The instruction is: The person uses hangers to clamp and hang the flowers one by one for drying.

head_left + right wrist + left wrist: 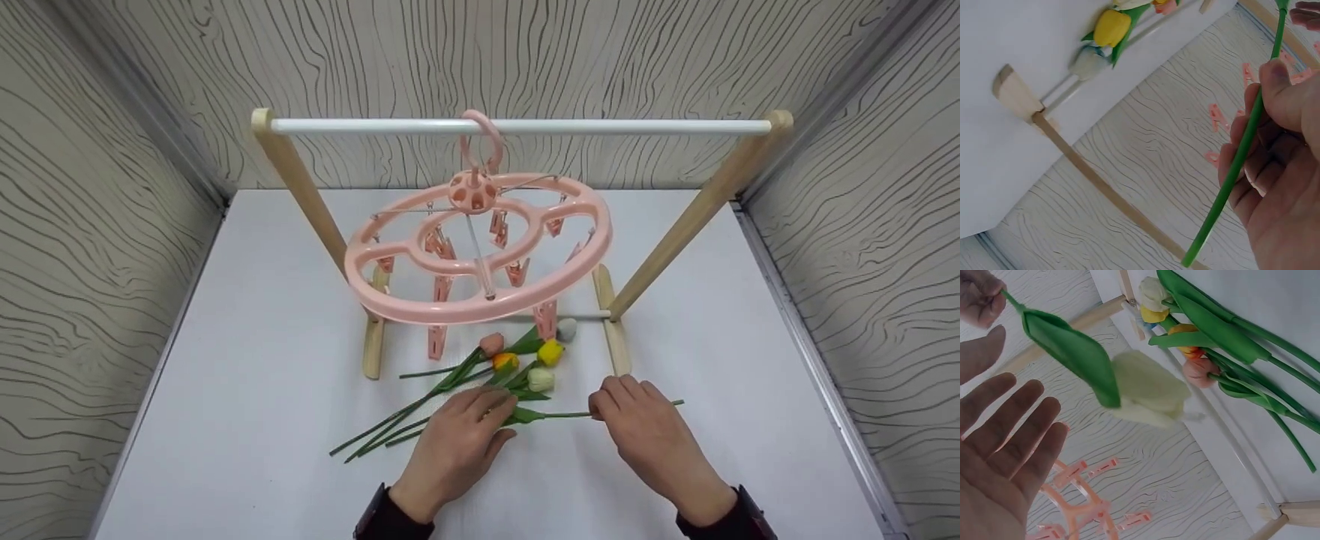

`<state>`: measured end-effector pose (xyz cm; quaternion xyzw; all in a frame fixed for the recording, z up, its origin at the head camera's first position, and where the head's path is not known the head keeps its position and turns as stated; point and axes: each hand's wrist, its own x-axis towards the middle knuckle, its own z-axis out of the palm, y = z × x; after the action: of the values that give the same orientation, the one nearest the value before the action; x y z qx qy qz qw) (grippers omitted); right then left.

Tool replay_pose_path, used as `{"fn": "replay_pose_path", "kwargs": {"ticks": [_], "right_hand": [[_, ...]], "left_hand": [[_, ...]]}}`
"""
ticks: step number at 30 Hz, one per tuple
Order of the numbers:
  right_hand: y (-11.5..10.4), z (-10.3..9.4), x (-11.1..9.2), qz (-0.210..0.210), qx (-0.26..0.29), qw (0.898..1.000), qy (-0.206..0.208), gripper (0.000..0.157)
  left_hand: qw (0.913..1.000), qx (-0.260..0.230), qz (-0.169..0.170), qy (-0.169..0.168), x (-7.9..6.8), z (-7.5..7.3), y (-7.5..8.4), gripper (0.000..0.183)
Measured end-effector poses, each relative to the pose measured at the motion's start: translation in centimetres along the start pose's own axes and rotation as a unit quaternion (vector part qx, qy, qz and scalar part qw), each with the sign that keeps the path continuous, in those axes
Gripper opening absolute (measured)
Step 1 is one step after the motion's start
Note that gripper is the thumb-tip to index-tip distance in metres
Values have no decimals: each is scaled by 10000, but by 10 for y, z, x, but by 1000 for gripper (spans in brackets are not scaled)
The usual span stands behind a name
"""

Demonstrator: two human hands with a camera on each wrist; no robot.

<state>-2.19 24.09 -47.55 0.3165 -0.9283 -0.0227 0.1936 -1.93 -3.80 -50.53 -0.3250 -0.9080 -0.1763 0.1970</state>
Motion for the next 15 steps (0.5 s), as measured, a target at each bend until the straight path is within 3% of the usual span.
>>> {"fn": "replay_pose_path", "kwargs": {"ticks": [8, 13, 15], "right_hand": [[-12, -14, 17, -282, -344, 9990, -59, 39], [-19, -18, 25, -512, -464, 9975, 148, 39], [-21, -20, 27, -564, -388, 9971, 324, 32]], "left_hand": [[9976, 326, 487, 372, 16, 3, 13, 26], [9974, 259, 551, 398, 19, 2, 16, 17], [9980, 153, 486, 370, 18, 2, 15, 16]]}}
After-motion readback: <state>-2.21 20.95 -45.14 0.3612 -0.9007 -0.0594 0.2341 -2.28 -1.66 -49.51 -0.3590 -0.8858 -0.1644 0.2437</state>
